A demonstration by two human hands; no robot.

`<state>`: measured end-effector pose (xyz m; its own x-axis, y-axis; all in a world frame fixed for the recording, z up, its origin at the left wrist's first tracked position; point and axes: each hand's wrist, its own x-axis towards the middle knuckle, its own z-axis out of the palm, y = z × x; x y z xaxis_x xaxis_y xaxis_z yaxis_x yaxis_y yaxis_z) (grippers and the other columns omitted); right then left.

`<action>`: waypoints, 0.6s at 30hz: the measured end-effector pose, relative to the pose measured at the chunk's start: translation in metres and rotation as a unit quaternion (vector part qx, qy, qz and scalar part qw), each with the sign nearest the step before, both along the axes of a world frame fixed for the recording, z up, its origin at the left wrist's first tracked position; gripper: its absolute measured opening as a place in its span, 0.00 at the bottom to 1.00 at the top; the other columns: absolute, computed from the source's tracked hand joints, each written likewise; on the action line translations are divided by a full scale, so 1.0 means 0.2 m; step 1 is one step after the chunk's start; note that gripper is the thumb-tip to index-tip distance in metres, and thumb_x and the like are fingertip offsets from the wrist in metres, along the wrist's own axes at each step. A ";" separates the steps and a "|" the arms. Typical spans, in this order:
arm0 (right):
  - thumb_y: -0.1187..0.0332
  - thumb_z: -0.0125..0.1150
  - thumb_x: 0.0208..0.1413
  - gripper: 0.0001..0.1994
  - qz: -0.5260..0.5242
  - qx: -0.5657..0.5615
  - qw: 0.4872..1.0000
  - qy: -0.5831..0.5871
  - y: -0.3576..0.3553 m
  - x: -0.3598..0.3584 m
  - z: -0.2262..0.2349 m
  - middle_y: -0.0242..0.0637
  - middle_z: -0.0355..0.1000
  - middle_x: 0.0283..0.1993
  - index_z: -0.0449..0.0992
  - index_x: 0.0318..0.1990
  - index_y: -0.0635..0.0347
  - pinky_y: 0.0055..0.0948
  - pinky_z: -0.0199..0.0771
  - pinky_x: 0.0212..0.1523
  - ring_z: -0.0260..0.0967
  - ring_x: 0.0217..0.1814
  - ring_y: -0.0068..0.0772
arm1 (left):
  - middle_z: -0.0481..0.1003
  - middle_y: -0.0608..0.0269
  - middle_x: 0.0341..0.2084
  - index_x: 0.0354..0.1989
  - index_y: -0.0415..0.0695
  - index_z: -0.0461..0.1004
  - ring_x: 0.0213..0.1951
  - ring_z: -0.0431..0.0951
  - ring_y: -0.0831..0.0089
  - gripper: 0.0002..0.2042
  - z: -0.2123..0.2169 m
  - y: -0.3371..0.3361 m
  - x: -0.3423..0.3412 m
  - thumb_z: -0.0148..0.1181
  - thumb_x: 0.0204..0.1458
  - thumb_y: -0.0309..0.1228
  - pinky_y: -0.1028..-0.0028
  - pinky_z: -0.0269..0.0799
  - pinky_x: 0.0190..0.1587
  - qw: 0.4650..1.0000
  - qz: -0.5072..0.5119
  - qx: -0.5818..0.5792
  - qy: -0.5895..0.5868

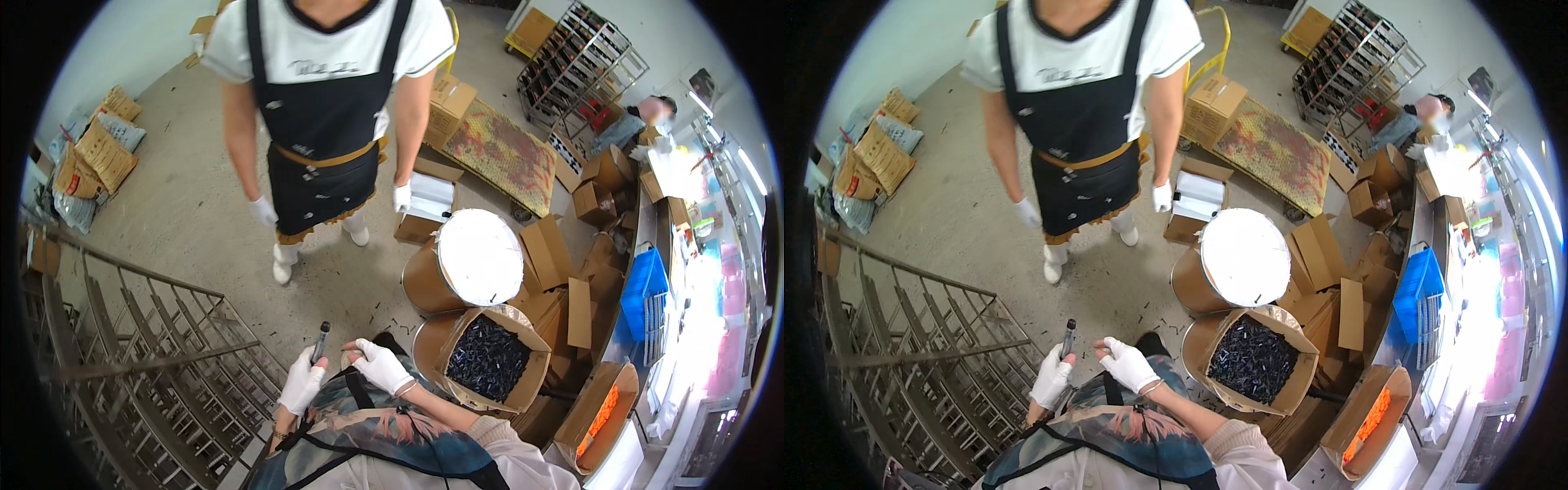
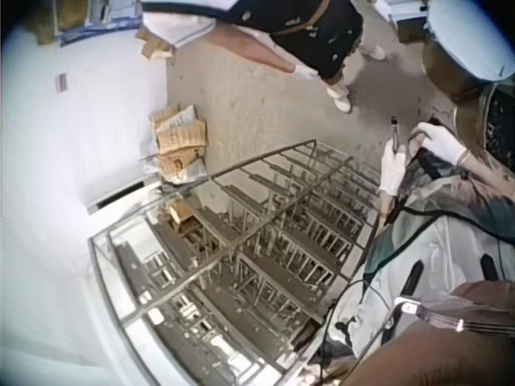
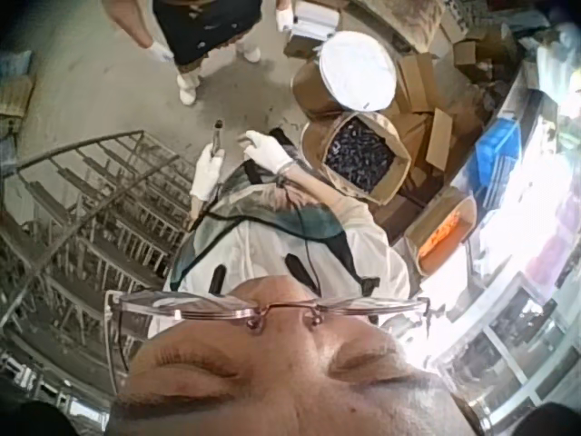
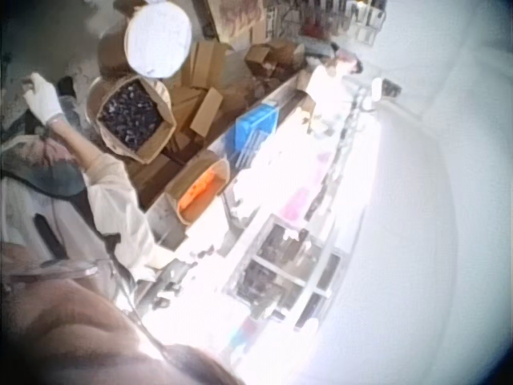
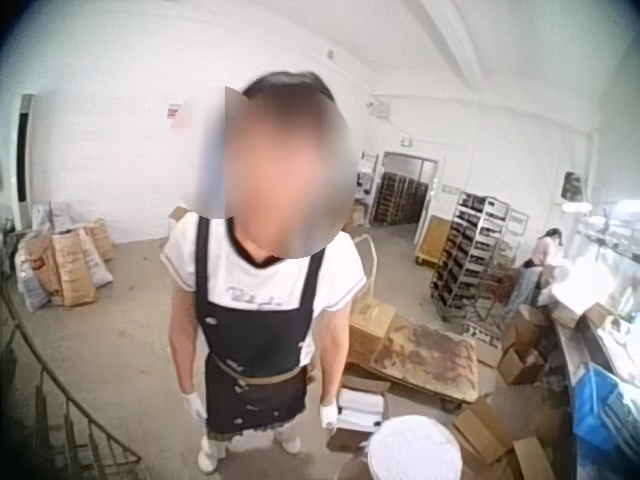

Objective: The person assembles black hair rollers by hand, inserting small black components into each roller and placing them into a cardboard box lined with white paper. The person repeatedly retrieves rollers from a nearby rack, assembles them, and stacks them in the box.

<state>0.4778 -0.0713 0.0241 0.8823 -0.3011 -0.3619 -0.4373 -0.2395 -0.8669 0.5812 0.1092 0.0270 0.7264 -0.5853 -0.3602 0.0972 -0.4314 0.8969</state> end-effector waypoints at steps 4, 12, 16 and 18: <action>0.61 0.56 0.61 0.14 0.008 -0.036 0.999 -0.023 -0.23 0.13 -0.13 0.54 0.77 0.40 0.75 0.48 0.59 0.45 0.75 0.43 0.75 0.44 0.57 | 0.76 0.60 0.34 0.50 0.38 0.71 0.37 0.75 0.70 0.13 0.02 -0.40 0.13 0.57 0.60 0.32 0.69 0.71 0.43 0.995 -0.061 -0.012 0.084; 0.59 0.55 0.60 0.16 -0.058 -0.070 0.996 -0.003 -1.14 0.47 -0.30 0.55 0.77 0.40 0.77 0.47 0.59 0.47 0.75 0.45 0.76 0.44 0.57 | 0.68 0.73 0.25 0.28 0.45 0.67 0.30 0.67 0.82 0.11 0.03 -1.62 0.66 0.66 0.48 0.21 0.78 0.66 0.33 0.988 -0.155 -0.004 0.026; 0.59 0.55 0.61 0.15 -0.174 -0.020 0.985 -0.004 -1.65 0.59 -0.22 0.52 0.78 0.41 0.78 0.47 0.58 0.44 0.76 0.46 0.77 0.45 0.53 | 0.67 0.69 0.21 0.23 0.42 0.67 0.27 0.66 0.80 0.11 0.12 -2.32 0.94 0.66 0.48 0.18 0.76 0.64 0.31 0.962 -0.129 -0.154 -0.186; 0.63 0.57 0.61 0.12 -0.229 -0.013 0.973 0.005 -1.84 0.64 -0.19 0.50 0.79 0.40 0.77 0.47 0.61 0.39 0.77 0.44 0.78 0.43 0.51 | 0.69 0.69 0.21 0.21 0.41 0.68 0.25 0.67 0.78 0.12 0.16 -2.57 1.09 0.60 0.56 0.22 0.75 0.65 0.30 0.986 -0.104 -0.121 -0.049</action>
<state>0.6067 -0.4396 -0.0137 0.6502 -0.6706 -0.3571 -0.5115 -0.0388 -0.8584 0.7986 -0.4058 0.0599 0.6063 -0.7852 -0.1256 -0.0637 -0.2054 0.9766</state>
